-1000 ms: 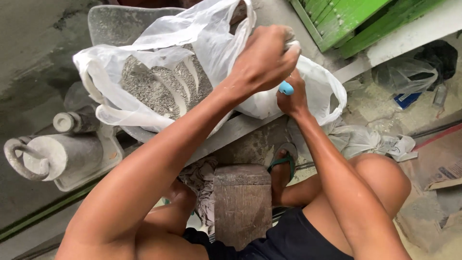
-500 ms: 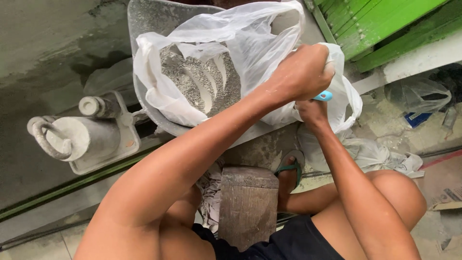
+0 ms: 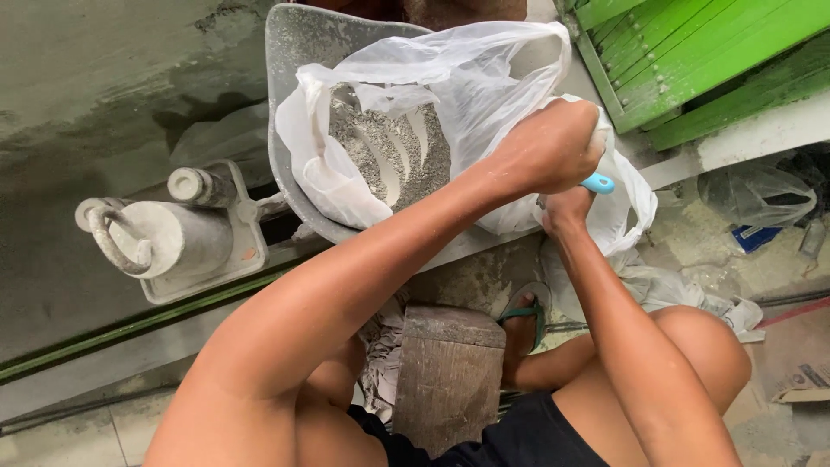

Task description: Scooping grey construction powder from a plastic bag into a container using a small hand scoop.

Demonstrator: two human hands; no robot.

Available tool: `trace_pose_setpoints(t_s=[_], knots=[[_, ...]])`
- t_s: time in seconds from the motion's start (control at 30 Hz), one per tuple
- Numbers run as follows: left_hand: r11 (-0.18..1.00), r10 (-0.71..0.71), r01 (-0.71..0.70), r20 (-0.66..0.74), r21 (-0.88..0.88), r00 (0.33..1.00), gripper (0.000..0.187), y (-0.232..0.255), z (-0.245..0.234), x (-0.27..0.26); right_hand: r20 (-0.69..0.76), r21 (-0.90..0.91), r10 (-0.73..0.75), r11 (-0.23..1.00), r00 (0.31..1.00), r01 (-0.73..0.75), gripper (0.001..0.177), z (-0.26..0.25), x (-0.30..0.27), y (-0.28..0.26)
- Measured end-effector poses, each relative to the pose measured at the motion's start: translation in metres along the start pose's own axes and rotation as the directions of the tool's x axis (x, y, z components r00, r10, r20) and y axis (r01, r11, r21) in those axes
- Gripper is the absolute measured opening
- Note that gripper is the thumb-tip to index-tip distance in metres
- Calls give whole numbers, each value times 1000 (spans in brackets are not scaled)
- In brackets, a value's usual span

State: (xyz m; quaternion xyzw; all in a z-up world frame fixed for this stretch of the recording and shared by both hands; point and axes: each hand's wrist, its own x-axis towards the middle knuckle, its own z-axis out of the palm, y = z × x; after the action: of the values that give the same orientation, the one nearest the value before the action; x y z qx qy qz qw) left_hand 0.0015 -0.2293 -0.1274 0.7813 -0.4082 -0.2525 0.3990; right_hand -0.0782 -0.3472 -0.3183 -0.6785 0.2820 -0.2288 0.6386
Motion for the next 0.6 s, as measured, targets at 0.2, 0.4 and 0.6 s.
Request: trace_pose_setpoints(t_s=[0.2, 0.4, 0.6], knots=[[1000, 19, -19, -9, 2, 1000, 43, -13, 9, 5, -42, 121, 142, 983, 989, -136, 40, 15, -3, -1], [996, -82, 82, 0, -19, 997, 34, -20, 10, 18, -87, 237, 286, 936, 954, -259, 46, -3, 0, 1], [997, -82, 81, -101, -15, 992, 22, -25, 14, 26, -178, 368, 420, 867, 890, -335, 52, -23, -5, -7]])
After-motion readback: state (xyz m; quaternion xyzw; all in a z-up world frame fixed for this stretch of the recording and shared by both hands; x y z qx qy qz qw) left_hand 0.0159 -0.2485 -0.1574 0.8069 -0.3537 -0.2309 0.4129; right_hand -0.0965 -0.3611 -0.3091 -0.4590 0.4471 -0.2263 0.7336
